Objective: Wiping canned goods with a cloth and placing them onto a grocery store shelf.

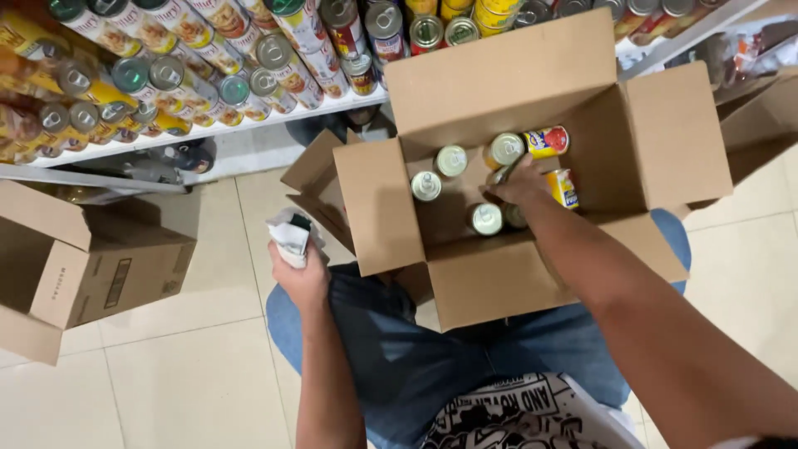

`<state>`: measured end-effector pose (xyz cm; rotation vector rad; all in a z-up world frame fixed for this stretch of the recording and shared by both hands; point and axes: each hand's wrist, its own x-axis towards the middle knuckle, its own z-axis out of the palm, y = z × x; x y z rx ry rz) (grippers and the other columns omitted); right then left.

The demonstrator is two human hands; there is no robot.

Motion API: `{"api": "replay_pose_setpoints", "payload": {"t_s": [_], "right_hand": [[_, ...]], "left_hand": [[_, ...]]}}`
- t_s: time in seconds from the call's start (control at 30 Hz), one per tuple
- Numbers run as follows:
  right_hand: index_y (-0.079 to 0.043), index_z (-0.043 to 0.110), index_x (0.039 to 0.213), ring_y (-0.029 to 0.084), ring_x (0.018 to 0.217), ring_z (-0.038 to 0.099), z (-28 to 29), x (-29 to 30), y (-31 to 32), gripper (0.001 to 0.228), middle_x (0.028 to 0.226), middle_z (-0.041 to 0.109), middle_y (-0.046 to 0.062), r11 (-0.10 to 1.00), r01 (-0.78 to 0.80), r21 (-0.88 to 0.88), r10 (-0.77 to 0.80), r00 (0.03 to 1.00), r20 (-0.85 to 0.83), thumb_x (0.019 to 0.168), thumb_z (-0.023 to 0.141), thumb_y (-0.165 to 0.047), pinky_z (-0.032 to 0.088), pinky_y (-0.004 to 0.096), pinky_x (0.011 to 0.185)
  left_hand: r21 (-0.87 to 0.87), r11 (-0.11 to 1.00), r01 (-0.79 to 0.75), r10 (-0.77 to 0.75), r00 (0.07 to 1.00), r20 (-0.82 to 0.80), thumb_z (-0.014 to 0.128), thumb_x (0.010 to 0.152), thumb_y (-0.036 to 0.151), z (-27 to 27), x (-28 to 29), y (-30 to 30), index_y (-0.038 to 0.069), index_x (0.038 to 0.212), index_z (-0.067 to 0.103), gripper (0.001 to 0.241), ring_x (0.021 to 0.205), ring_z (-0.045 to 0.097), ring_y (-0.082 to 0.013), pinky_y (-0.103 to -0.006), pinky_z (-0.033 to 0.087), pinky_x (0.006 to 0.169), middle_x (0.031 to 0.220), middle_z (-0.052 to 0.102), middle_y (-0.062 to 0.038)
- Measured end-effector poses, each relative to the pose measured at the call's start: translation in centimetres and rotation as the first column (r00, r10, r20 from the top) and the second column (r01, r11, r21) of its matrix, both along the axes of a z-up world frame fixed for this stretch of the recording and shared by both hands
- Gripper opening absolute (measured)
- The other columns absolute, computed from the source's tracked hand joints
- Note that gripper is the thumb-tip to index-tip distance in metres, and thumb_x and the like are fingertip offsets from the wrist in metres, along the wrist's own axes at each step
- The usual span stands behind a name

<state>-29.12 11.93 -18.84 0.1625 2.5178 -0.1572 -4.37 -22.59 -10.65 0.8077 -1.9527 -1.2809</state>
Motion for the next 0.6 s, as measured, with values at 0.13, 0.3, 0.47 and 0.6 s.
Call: {"api": "replay_pose_setpoints", "payload": {"t_s": [0.13, 0.3, 0.47, 0.6], "right_hand": [[-0.007, 0.06, 0.137, 0.04, 0.124, 0.064, -0.7, 1.1, 0.1, 0.085, 0.134, 0.066, 0.024, 0.996, 0.015, -0.091, -0.012, 0.999, 0.035, 0.073, 0.081, -0.058, 0.053, 0.047, 0.104], [0.006, 0.049, 0.137, 0.041, 0.119, 0.063, 1.1, 0.2, 0.5, 0.099, 0.127, 0.064, 0.029, 0.991, -0.03, -0.128, 0.023, 0.998, -0.057, 0.067, 0.089, -0.051, 0.053, 0.046, 0.1], [0.006, 0.053, 0.133, 0.04, 0.116, 0.068, 9.1, 2.5, 3.1, 0.089, 0.122, 0.07, 0.028, 0.943, -0.173, -0.284, 0.124, 0.975, -0.184, 0.068, 0.088, -0.043, 0.055, 0.044, 0.101], [-0.008, 0.049, 0.138, 0.037, 0.123, 0.059, 20.4, 5.6, 7.2, 0.082, 0.129, 0.061, 0.022, 0.434, -0.239, -0.869, -0.039, 0.958, -0.283, 0.066, 0.085, -0.026, 0.047, 0.047, 0.105]], "left_hand": [[-0.022, 1.0, 0.004, -0.003, 1.0, 0.022, 0.071, 0.094, 0.009, -0.9, 0.8, -0.3, 0.0, 0.121, 0.06, 0.031, 0.09, 0.069, -0.0178, -0.033, 0.056, 0.083, 0.098, 0.073, -0.011], [-0.004, 1.0, -0.01, 0.01, 1.0, 0.021, 0.071, 0.094, 0.011, 0.9, 0.0, 0.7, 0.001, 0.12, 0.061, 0.03, 0.09, 0.07, -0.0182, -0.0334, 0.056, 0.083, 0.099, 0.073, -0.011], [-0.045, 0.998, -0.04, 0.042, 0.998, 0.043, 0.071, 0.094, 0.012, 0.4, 1.8, 0.0, 0.001, 0.119, 0.061, 0.029, 0.092, 0.07, -0.0182, -0.034, 0.055, 0.085, 0.099, 0.073, -0.011], [-0.053, 0.998, -0.045, 0.042, 0.997, -0.066, 0.073, 0.095, 0.012, -2.5, 1.5, -1.5, 0.0, 0.121, 0.061, 0.032, 0.095, 0.067, -0.0179, -0.0334, 0.054, 0.087, 0.104, 0.072, -0.011]]}}
